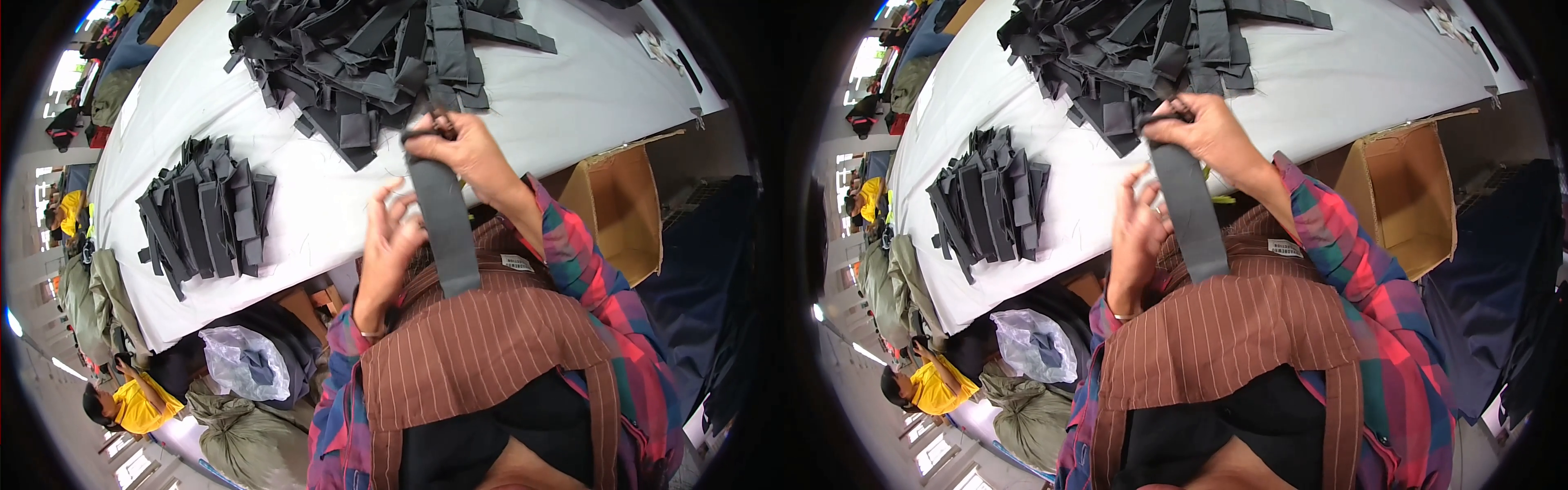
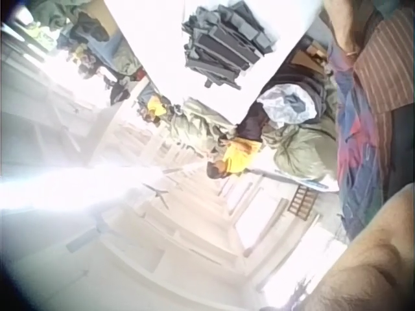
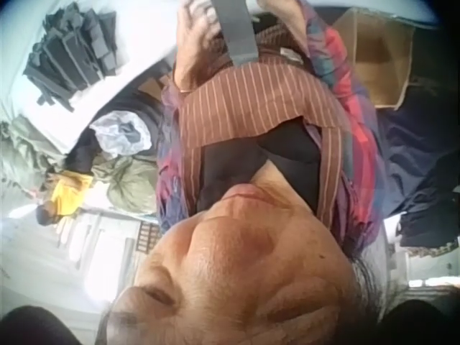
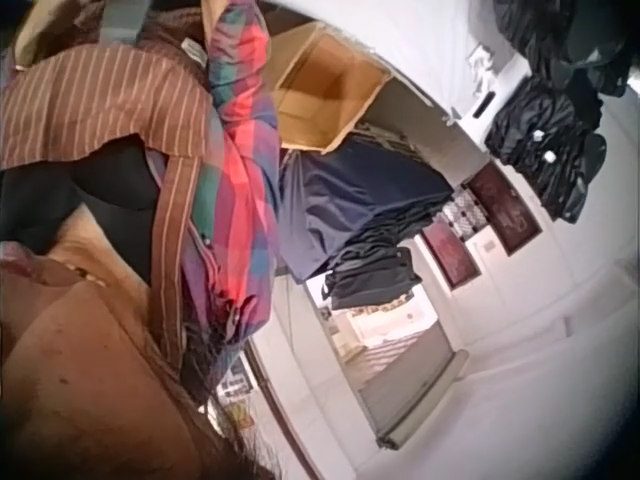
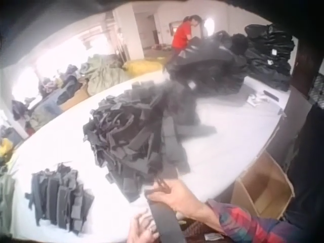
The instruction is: Trimming excess thread or small parts from black fabric strips using snips.
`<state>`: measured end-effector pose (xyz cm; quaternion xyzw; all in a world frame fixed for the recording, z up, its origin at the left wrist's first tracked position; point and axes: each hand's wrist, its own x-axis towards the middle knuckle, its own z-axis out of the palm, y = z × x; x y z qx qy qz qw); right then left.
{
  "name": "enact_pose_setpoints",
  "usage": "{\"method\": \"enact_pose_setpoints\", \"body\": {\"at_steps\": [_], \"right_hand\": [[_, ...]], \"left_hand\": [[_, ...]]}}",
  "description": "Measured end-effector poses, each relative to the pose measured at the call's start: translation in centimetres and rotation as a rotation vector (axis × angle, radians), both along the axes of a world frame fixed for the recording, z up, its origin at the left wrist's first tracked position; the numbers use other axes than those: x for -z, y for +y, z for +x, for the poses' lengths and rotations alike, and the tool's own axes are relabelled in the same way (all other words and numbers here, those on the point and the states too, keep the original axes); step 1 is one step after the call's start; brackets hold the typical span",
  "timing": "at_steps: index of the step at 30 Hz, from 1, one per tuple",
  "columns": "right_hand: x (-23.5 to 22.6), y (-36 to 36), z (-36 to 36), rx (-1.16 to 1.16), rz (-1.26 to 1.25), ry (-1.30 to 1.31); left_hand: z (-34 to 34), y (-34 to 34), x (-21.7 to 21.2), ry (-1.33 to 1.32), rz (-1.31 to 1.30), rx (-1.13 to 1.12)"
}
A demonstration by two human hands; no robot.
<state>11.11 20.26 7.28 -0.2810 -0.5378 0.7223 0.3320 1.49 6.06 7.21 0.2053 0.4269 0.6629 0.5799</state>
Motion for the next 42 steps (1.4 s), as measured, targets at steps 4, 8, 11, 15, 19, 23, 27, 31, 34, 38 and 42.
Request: {"method": "enact_pose_setpoints", "body": {"at_steps": [4,8,11,15,19,23,27,31,34,38,42], "right_hand": [[-0.6,-1.8,-1.2,-0.139,0.049,0.01],[-0.3,-1.3,0.0,0.152,0.57,-0.177],[-2.0,-2.2,3.0,0.152,0.718,-0.341],[-2.0,-3.9,4.3,0.073,1.021,-0.455],[-1.7,-4.2,3.8,0.043,1.124,-0.484],[-0.9,-3.7,3.7,0.049,0.989,-0.489],[-1.7,-3.8,3.4,0.128,0.913,-0.416],[-2.8,-4.6,2.6,-0.014,1.018,-0.386],[-2.6,-4.6,1.6,-0.081,1.039,-0.36],[-2.5,-4.4,0.8,-0.133,1.14,-0.395],[-2.7,-4.1,0.7,-0.164,1.158,-0.397]], "left_hand": [[-1.3,3.5,0.5,0.133,0.07,-0.113],[-1.5,3.8,0.7,0.067,0.004,-0.122],[-2.1,3.1,0.7,0.017,-0.094,-0.224],[-2.9,2.9,2.2,-0.099,-0.156,-0.255],[-3.3,2.9,2.5,-0.277,-0.138,-0.202],[-2.7,2.9,1.3,-0.411,-0.1,-0.248],[-3.3,2.6,0.9,-0.509,-0.13,-0.159],[-3.9,2.5,0.8,-0.484,-0.08,-0.102],[-3.9,2.6,0.9,-0.348,-0.095,-0.134],[-3.8,2.6,-0.1,-0.292,-0.117,-0.176],[-4.1,2.3,0.3,-0.288,-0.092,-0.186]]}}
